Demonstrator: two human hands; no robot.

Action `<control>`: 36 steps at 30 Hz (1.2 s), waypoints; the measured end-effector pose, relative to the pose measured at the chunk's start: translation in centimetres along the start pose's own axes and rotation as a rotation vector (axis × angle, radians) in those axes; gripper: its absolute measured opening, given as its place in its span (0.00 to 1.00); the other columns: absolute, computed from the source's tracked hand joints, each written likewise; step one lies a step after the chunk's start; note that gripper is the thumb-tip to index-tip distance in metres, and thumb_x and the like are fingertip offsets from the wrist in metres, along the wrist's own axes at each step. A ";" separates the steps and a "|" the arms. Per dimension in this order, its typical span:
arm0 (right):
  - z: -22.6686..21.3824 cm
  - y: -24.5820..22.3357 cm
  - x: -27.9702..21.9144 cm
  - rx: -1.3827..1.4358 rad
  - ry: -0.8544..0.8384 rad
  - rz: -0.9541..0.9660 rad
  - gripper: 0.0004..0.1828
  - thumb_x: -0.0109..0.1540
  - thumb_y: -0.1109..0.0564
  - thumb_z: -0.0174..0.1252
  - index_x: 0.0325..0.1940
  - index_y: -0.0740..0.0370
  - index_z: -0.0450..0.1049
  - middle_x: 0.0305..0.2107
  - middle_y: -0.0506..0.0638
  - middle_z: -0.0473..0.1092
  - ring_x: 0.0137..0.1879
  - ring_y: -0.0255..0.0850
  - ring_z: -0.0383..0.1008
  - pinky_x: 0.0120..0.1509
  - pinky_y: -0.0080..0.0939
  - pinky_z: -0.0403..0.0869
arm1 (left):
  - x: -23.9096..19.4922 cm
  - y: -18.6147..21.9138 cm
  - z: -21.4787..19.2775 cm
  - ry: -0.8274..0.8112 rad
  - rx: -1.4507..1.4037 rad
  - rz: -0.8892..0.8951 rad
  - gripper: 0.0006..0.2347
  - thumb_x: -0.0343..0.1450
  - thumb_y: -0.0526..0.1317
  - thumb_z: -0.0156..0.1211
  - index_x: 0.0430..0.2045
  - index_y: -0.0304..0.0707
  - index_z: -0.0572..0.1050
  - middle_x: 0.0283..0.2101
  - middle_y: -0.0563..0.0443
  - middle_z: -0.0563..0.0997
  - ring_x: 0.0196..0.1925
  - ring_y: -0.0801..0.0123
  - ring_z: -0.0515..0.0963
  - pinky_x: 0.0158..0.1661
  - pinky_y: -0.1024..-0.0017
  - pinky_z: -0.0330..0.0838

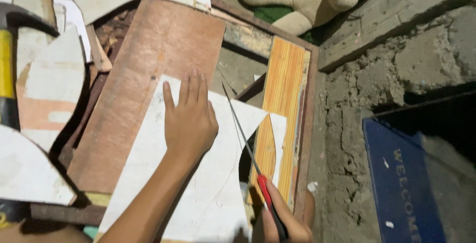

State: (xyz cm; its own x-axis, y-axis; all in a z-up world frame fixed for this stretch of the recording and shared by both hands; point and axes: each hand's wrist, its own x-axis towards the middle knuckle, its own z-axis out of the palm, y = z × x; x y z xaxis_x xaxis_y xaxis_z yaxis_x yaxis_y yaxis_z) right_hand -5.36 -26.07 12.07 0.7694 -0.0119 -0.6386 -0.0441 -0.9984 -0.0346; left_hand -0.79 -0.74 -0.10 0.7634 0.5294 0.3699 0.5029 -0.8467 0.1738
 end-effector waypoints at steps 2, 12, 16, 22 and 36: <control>-0.3 -3.0 -1.7 0.377 0.542 -0.451 0.27 0.61 0.57 0.52 0.61 0.39 0.81 0.50 0.33 0.84 0.28 0.29 0.88 0.66 0.27 0.64 | 0.7 -0.3 0.0 0.051 -0.027 0.005 0.25 0.76 0.42 0.43 0.70 0.33 0.65 0.75 0.43 0.66 0.78 0.57 0.60 0.74 0.44 0.42; 2.0 -3.3 1.5 0.353 0.735 -0.240 0.24 0.56 0.46 0.59 0.56 0.21 0.81 0.60 0.62 0.69 0.61 0.41 0.70 0.73 0.34 0.57 | 0.0 0.0 0.0 0.016 0.003 0.001 0.24 0.77 0.42 0.42 0.71 0.33 0.64 0.76 0.43 0.63 0.79 0.58 0.57 0.74 0.44 0.41; 2.0 -1.6 1.7 0.773 0.458 -0.201 0.35 0.58 0.57 0.55 0.70 0.35 0.62 0.63 0.37 0.64 0.74 0.36 0.56 0.78 0.36 0.53 | 0.6 0.0 0.1 -0.004 0.012 -0.012 0.25 0.77 0.43 0.41 0.71 0.34 0.63 0.77 0.43 0.62 0.79 0.58 0.56 0.74 0.44 0.40; 2.6 0.3 6.4 0.645 0.039 -0.118 0.34 0.61 0.56 0.55 0.71 0.32 0.60 0.52 0.47 0.79 0.54 0.48 0.62 0.59 0.42 0.52 | 0.3 0.1 0.4 -0.011 0.033 -0.015 0.25 0.77 0.44 0.41 0.71 0.34 0.63 0.76 0.43 0.62 0.79 0.59 0.56 0.74 0.44 0.40; 0.9 -4.5 -0.5 0.421 0.556 -0.410 0.25 0.58 0.57 0.55 0.56 0.38 0.85 0.51 0.35 0.84 0.68 0.27 0.69 0.84 0.44 0.34 | 0.6 0.0 0.1 -0.017 0.031 -0.036 0.26 0.77 0.43 0.40 0.72 0.33 0.60 0.77 0.43 0.61 0.79 0.59 0.56 0.74 0.44 0.40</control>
State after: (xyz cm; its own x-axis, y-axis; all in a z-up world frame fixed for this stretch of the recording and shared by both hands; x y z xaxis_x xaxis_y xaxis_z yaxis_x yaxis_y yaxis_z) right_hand -6.14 -21.57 11.85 0.9759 0.2144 -0.0408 0.1590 -0.8265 -0.5401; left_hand -0.31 -0.40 -0.01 0.7515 0.5606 0.3479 0.5423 -0.8252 0.1583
